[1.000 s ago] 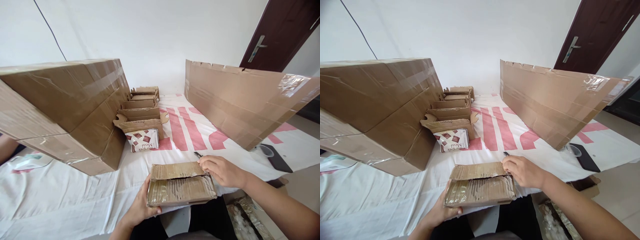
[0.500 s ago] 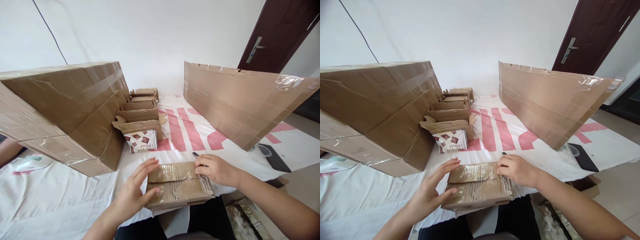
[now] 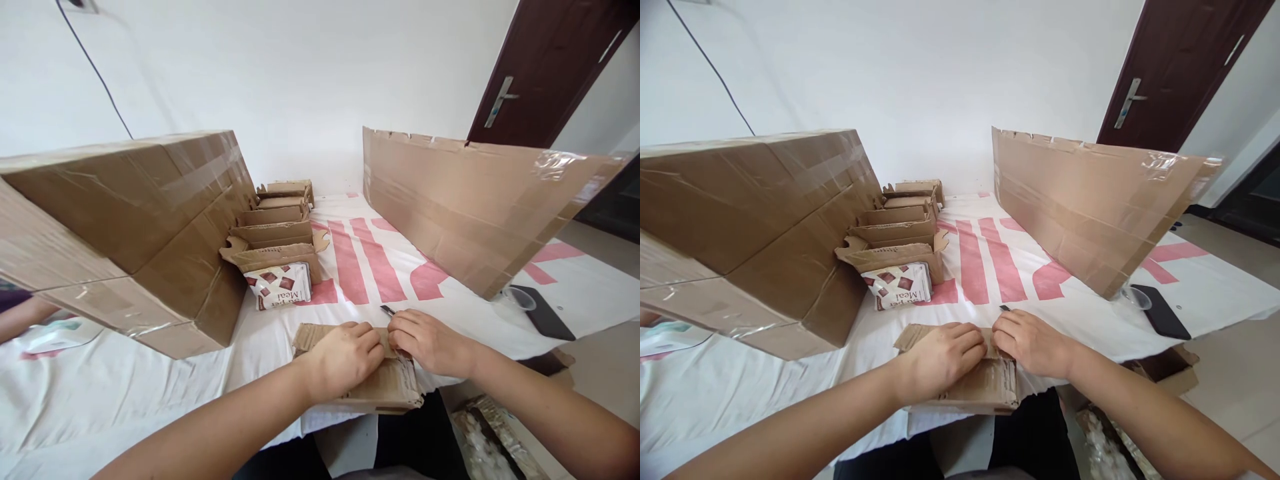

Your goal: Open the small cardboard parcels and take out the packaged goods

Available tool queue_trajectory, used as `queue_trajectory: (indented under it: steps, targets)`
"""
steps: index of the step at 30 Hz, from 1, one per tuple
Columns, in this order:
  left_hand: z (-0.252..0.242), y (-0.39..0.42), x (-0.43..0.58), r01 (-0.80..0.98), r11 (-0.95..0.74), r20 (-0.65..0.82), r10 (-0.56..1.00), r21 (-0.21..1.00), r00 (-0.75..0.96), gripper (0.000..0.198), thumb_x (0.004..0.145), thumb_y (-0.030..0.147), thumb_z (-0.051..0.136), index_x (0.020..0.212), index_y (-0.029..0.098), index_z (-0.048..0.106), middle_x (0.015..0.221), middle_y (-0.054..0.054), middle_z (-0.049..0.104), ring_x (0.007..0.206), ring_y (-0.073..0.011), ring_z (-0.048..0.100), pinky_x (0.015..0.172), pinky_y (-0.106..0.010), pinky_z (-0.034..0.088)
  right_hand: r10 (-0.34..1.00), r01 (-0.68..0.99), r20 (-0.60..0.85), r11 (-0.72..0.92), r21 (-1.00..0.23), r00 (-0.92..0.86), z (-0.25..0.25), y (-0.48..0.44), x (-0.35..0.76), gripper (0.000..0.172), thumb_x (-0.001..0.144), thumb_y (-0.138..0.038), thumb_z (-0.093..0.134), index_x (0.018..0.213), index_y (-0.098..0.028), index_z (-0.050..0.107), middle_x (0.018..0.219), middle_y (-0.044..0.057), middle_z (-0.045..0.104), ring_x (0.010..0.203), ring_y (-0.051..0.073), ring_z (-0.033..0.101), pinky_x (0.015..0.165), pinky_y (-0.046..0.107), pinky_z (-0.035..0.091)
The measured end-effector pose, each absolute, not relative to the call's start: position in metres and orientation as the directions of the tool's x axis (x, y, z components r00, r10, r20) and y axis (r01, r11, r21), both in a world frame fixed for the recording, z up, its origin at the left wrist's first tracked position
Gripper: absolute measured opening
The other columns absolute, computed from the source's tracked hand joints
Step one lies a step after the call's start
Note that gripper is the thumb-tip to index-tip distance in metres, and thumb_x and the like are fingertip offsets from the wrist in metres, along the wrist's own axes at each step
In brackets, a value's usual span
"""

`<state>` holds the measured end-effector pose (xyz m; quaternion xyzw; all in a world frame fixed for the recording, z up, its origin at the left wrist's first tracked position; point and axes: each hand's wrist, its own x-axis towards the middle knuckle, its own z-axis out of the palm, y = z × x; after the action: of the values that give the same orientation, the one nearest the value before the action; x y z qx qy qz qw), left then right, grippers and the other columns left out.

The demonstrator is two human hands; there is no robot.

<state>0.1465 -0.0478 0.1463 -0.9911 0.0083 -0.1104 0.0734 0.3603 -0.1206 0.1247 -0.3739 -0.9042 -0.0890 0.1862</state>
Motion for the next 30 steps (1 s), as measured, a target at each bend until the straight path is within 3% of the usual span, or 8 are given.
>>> queue_trajectory:
  steps: [7, 17, 20, 24, 26, 30]
  targets:
    - [0.137, -0.053, 0.145, -0.004, -0.975, 0.278, -0.067, -0.221, 0.958, 0.022, 0.096, 0.011, 0.044, 0.079, 0.015, 0.057, 0.078, -0.004, 0.062, 0.072, -0.0182, 0.058, 0.061, -0.031, 0.049, 0.622, 0.697, 0.394, 0.713, 0.072, -0.677, 0.122, -0.122, 0.368, 0.032, 0.098, -0.008, 0.035, 0.079, -0.015, 0.06, 0.076, 0.006, 0.056, 0.071, 0.018, 0.042, 0.067, 0.031, 0.038]
    - [0.134, -0.045, 0.13, 0.071, -0.969, 0.312, -0.006, -0.235, 0.95, 0.023, 0.098, 0.011, 0.041, 0.081, 0.015, 0.057, 0.081, -0.006, 0.063, 0.076, -0.0196, 0.058, 0.062, -0.031, 0.049, 0.686, 0.767, 0.438, 0.641, 0.014, -0.581, 0.112, -0.129, 0.405, 0.025, 0.094, -0.008, 0.035, 0.086, -0.017, 0.057, 0.079, 0.007, 0.056, 0.074, 0.021, 0.046, 0.068, 0.033, 0.042]
    - [0.137, -0.041, 0.124, 0.094, -0.952, 0.283, 0.009, -0.291, 0.959, 0.022, 0.096, 0.011, 0.043, 0.078, 0.017, 0.055, 0.077, -0.005, 0.06, 0.068, -0.0197, 0.055, 0.057, -0.032, 0.046, 0.808, 0.871, 0.458, 0.475, -0.13, -0.372, 0.105, -0.141, 0.441, 0.022, 0.093, -0.01, 0.036, 0.088, -0.02, 0.055, 0.085, 0.008, 0.059, 0.078, 0.021, 0.052, 0.07, 0.034, 0.045]
    - [0.142, -0.044, 0.124, 0.083, -0.961, 0.265, 0.01, -0.265, 0.964, 0.018, 0.094, 0.01, 0.045, 0.081, 0.017, 0.055, 0.079, -0.005, 0.061, 0.071, -0.0206, 0.056, 0.061, -0.033, 0.048, 0.987, 0.928, 0.156, 0.032, -0.372, 0.029, 0.09, -0.16, 0.484, 0.014, 0.09, -0.021, 0.041, 0.087, -0.022, 0.054, 0.096, 0.008, 0.064, 0.087, 0.022, 0.058, 0.081, 0.037, 0.046]
    - [0.146, -0.045, 0.12, 0.13, -0.969, 0.297, 0.063, -0.21, 0.953, 0.018, 0.096, 0.011, 0.041, 0.092, 0.016, 0.058, 0.085, -0.007, 0.062, 0.077, -0.0218, 0.059, 0.067, -0.034, 0.049, 0.982, 0.909, -0.012, -0.178, -0.378, 0.187, 0.079, -0.171, 0.504, 0.014, 0.088, -0.025, 0.042, 0.081, -0.022, 0.055, 0.086, 0.005, 0.065, 0.078, 0.02, 0.059, 0.074, 0.034, 0.047]
    - [0.156, -0.037, 0.104, 0.253, -0.94, 0.435, 0.134, -0.227, 0.891, 0.025, 0.097, 0.013, 0.036, 0.106, 0.015, 0.059, 0.094, -0.01, 0.065, 0.085, -0.0248, 0.06, 0.072, -0.037, 0.049, 0.914, 0.865, -0.221, -0.397, -0.308, 0.341, 0.059, -0.193, 0.532, 0.017, 0.082, -0.028, 0.051, 0.067, -0.021, 0.055, 0.063, -0.001, 0.061, 0.06, 0.016, 0.054, 0.057, 0.026, 0.04]
